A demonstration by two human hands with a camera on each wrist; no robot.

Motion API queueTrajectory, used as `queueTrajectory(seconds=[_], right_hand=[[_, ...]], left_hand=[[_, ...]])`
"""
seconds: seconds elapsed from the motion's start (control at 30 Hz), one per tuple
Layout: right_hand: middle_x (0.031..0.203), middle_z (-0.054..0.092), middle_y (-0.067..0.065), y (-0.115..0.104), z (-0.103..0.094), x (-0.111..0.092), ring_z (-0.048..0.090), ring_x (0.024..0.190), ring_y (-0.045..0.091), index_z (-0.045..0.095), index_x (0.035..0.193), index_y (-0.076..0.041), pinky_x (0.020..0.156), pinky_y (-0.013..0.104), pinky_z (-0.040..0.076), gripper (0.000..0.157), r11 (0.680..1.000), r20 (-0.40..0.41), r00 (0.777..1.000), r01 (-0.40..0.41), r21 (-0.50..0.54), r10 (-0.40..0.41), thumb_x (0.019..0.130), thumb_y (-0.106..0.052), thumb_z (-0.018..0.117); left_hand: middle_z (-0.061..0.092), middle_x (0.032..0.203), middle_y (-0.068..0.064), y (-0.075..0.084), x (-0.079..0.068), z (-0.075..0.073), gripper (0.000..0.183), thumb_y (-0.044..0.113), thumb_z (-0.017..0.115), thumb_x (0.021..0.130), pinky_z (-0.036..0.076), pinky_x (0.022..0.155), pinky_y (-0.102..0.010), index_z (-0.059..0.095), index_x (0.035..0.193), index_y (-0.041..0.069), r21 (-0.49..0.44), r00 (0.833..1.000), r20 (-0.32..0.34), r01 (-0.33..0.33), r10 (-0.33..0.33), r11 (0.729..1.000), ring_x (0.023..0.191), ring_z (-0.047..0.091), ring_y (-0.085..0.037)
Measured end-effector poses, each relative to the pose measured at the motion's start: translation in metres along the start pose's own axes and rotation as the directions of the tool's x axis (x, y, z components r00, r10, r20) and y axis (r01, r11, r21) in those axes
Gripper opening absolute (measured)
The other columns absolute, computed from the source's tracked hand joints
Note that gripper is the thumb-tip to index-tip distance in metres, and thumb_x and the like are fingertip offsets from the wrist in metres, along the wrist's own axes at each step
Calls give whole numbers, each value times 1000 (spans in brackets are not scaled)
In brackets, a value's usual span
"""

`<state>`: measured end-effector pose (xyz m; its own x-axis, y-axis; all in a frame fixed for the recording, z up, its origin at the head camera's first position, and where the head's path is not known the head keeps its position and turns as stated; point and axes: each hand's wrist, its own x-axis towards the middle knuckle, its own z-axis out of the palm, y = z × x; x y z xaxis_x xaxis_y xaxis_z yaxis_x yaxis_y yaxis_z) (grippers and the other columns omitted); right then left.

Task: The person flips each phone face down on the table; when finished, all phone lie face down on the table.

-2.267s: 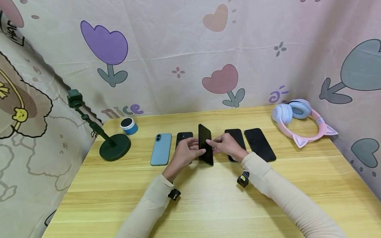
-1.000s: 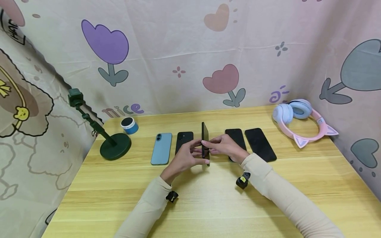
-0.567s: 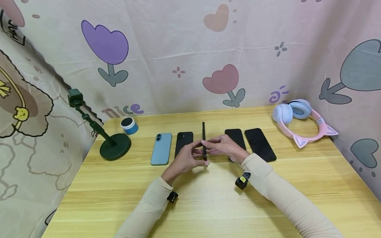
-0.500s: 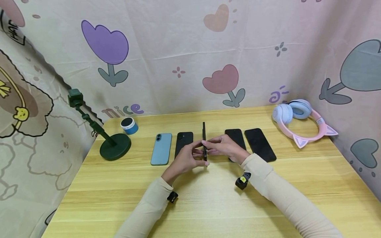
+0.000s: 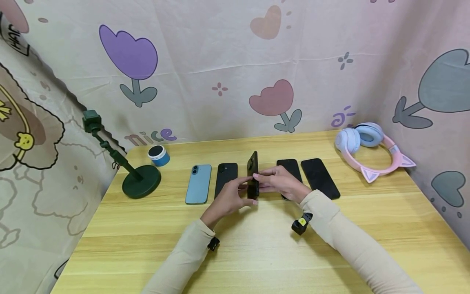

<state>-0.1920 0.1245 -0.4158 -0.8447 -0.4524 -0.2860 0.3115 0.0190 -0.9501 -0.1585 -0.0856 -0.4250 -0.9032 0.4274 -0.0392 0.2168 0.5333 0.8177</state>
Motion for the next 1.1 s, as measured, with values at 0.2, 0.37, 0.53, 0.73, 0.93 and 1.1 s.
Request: queueTrajectory(seconds=[0.2, 0.37, 0.53, 0.73, 0.93, 1.1], right_hand=[[131, 62, 28, 2, -2, -1, 66, 115, 36, 55, 137, 11, 94, 42, 55, 46, 1000, -19, 1000, 5, -9, -5, 101, -16, 65], [129, 63, 26, 4, -3, -1, 68, 112, 34, 57, 136, 10, 90, 39, 56, 44, 1000, -66, 998, -3, -25, 2, 100, -14, 66], [132, 60, 29, 6, -4, -2, 68, 109, 34, 56, 135, 13, 89, 37, 57, 43, 999, -99, 995, -11, -51, 6, 100, -11, 65], [132, 60, 28, 7, -5, -2, 70, 102, 31, 61, 131, 12, 84, 37, 59, 40, 992, -176, 984, -31, -126, 8, 99, -11, 67], [126, 63, 26, 9, -7, -1, 72, 96, 28, 66, 125, 11, 81, 36, 60, 34, 987, -217, 976, -37, -159, 1, 97, -9, 69], [122, 65, 24, 10, -9, 1, 72, 91, 26, 70, 120, 10, 78, 35, 61, 30, 983, -239, 971, -40, -182, -4, 95, -8, 72]], left_hand=[[54, 145, -17, -2, 0, 2, 77, 16, 87, 82, 49, 104, -42, 49, 148, 1, 57, 1000, -20, -17, 18, 998, 126, 59, -32], [56, 144, -15, 0, -1, 3, 73, 19, 87, 82, 51, 101, -43, 54, 144, 1, 141, 999, -43, -28, 34, 990, 122, 60, -29], [52, 148, -13, 3, -2, 4, 70, 22, 87, 83, 44, 108, -47, 57, 143, 3, 201, 999, -42, -6, 15, 980, 133, 51, -30], [49, 152, -13, 5, -1, 5, 66, 24, 85, 85, 37, 113, -50, 58, 141, 2, 229, 1000, -25, -3, 9, 973, 140, 43, -33], [48, 152, -14, 4, 1, 6, 64, 24, 83, 87, 38, 113, -50, 58, 141, 1, 254, 1000, -5, -1, 3, 967, 140, 45, -34], [49, 151, -14, 5, 2, 6, 63, 22, 83, 87, 38, 113, -50, 58, 140, 0, 256, 1000, -2, -6, 7, 967, 139, 45, -34]])
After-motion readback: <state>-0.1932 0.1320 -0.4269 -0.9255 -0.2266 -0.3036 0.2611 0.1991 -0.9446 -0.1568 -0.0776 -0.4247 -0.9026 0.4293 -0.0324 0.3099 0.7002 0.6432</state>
